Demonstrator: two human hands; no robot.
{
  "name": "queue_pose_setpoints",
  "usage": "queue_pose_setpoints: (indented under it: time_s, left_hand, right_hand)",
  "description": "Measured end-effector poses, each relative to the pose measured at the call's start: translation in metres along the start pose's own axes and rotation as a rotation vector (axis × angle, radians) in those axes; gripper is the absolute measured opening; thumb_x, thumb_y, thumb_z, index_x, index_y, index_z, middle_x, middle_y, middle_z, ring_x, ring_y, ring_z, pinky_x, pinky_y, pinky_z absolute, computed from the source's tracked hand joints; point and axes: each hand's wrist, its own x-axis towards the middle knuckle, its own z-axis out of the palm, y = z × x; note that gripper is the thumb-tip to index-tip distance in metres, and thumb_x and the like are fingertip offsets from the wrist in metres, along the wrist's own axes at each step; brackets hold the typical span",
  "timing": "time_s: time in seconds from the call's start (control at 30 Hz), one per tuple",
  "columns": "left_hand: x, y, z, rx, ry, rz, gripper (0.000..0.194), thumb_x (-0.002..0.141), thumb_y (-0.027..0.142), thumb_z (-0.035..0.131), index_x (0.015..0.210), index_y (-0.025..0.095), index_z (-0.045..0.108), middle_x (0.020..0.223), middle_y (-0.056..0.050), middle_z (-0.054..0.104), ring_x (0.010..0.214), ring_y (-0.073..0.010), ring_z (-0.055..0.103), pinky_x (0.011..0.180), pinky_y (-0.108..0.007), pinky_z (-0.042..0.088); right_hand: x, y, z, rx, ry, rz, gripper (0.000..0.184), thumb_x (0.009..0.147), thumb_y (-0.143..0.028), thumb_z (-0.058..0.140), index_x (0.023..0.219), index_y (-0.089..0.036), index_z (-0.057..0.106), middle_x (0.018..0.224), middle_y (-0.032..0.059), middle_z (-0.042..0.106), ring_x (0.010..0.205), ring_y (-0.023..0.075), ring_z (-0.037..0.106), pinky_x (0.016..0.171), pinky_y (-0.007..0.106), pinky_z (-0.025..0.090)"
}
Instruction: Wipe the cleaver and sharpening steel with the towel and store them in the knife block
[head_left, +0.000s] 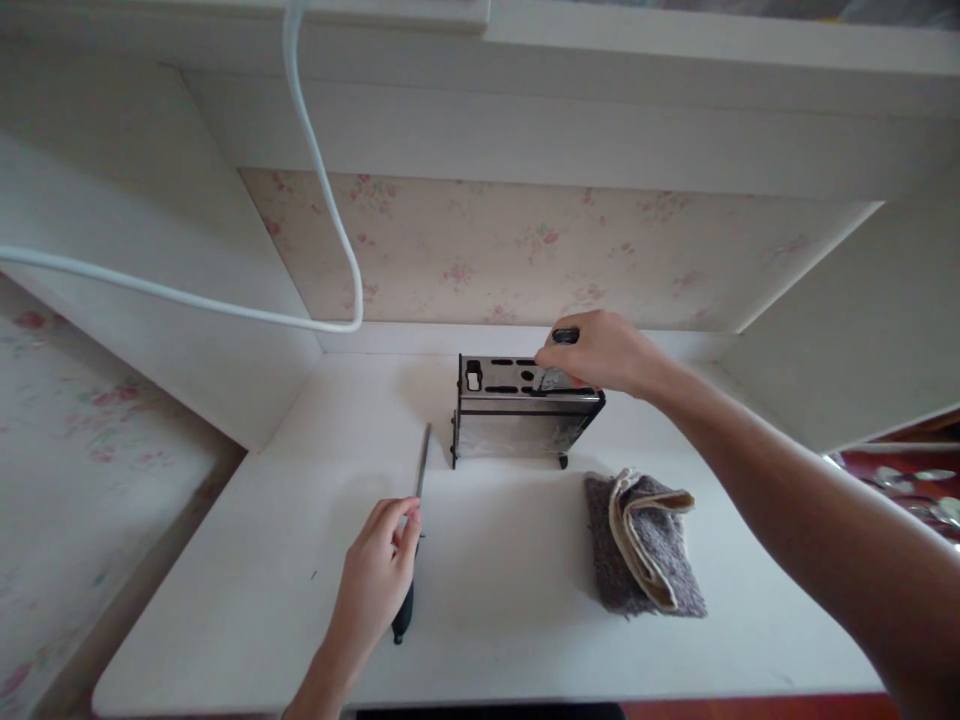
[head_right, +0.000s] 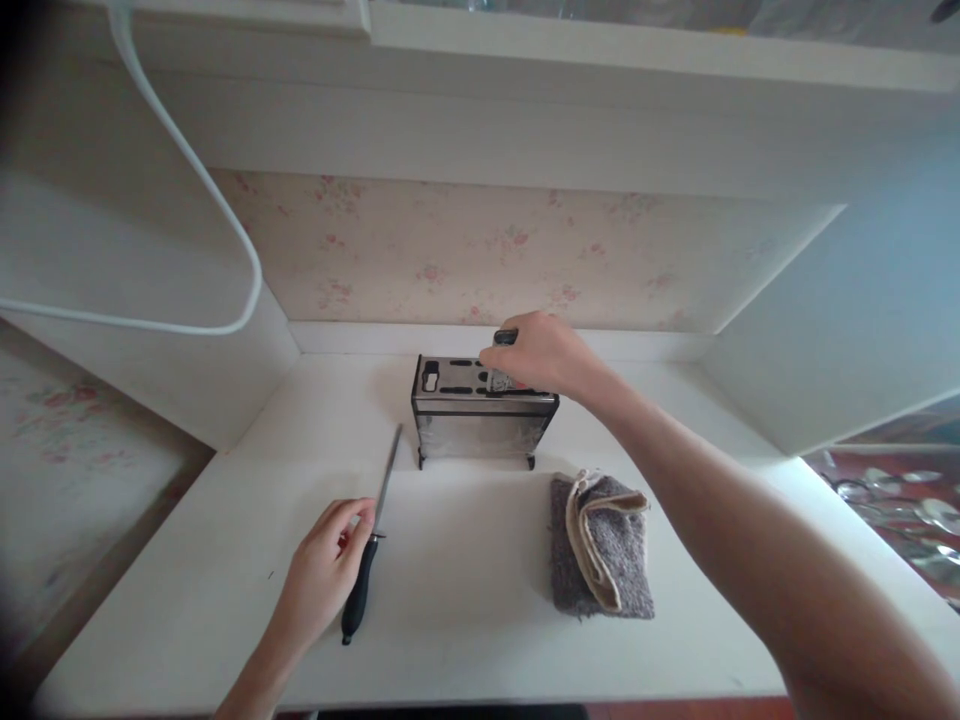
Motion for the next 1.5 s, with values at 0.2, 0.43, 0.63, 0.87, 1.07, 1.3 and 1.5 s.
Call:
queue_pose_setpoints:
  time_s: [0.2, 0.43, 0.63, 0.87, 1.07, 1.3, 1.5]
  left_hand:
    - [-0.011, -0.013, 0.002, 0.062, -0.005, 0.004, 0.027, 0.096, 0.04, 0.042, 0.109, 0.023, 0.058, 0.106, -0.004, 0.063, 0.07, -0.0132, 0.059, 0.072, -0.03, 0.049]
    - [-0.021, -0.02, 0.002, 0.156, -0.024, 0.104, 0.023, 0.096, 0.035, 0.042, 0.109, 0.024, 0.057, 0.104, -0.004, 0.064, 0.082, -0.0157, 0.064, 0.074, -0.028, 0.053]
    - [-0.023, -0.026, -0.008, 0.367, -0.11, 0.236, 0.024, 0.096, 0.026, 0.041, 0.112, 0.023, 0.059, 0.105, -0.005, 0.064, 0.097, -0.0188, 0.064, 0.086, -0.032, 0.053]
    - [-0.026, -0.039, -0.018, 0.55, -0.254, 0.368, 0.051, 0.086, 0.002, 0.035, 0.122, 0.027, 0.06, 0.118, -0.007, 0.058, 0.096, -0.017, 0.065, 0.082, -0.03, 0.056]
    - [-0.028, -0.051, -0.023, 0.646, -0.342, 0.51, 0.069, 0.076, -0.008, 0.036, 0.122, 0.037, 0.061, 0.131, -0.006, 0.053, 0.111, -0.023, 0.059, 0.091, -0.039, 0.053]
    - [-0.019, -0.045, -0.02, 0.674, -0.305, 0.602, 0.054, 0.08, -0.004, 0.044, 0.111, 0.034, 0.067, 0.13, -0.007, 0.056, 0.109, -0.026, 0.06, 0.087, -0.04, 0.054]
    - [-0.012, -0.044, -0.014, 0.728, -0.34, 0.737, 0.047, 0.077, -0.007, 0.049, 0.107, 0.027, 0.065, 0.127, -0.006, 0.058, 0.11, -0.0254, 0.058, 0.088, -0.039, 0.054]
  right_hand:
    - [0.0, 0.001, 0.005, -0.042, -0.008, -0.017, 0.029, 0.073, -0.044, 0.056, 0.074, -0.017, 0.067, 0.052, -0.0003, 0.059, 0.047, 0.0103, 0.05, 0.046, 0.022, 0.033]
    - [-0.004, 0.007, 0.004, 0.006, -0.057, 0.017, 0.045, 0.074, -0.059, 0.057, 0.087, -0.017, 0.068, 0.055, 0.0009, 0.06, 0.045, 0.0099, 0.05, 0.046, 0.022, 0.033]
    - [-0.009, 0.014, 0.004, 0.08, -0.035, 0.054, 0.058, 0.071, -0.067, 0.06, 0.102, -0.019, 0.066, 0.056, 0.001, 0.061, 0.043, 0.0102, 0.05, 0.042, 0.021, 0.035]
    - [-0.02, 0.021, 0.0, 0.198, 0.002, 0.056, 0.071, 0.071, -0.071, 0.059, 0.122, -0.023, 0.058, 0.055, -0.0006, 0.061, 0.039, 0.0101, 0.05, 0.04, 0.021, 0.036]
    - [-0.044, 0.042, -0.001, 0.376, 0.109, 0.08, 0.064, 0.078, -0.07, 0.053, 0.117, -0.019, 0.06, 0.054, -0.0003, 0.058, 0.04, 0.0095, 0.047, 0.038, 0.02, 0.035]
    - [-0.09, 0.098, 0.037, 0.703, 0.135, 0.155, 0.048, 0.079, -0.061, 0.059, 0.103, -0.018, 0.062, 0.049, -0.0036, 0.05, 0.042, 0.0082, 0.042, 0.04, 0.019, 0.032]
    - [-0.134, 0.134, 0.086, 0.859, 0.232, 0.301, 0.043, 0.08, -0.056, 0.061, 0.095, -0.016, 0.064, 0.046, -0.0035, 0.046, 0.043, 0.0086, 0.039, 0.044, 0.022, 0.03]
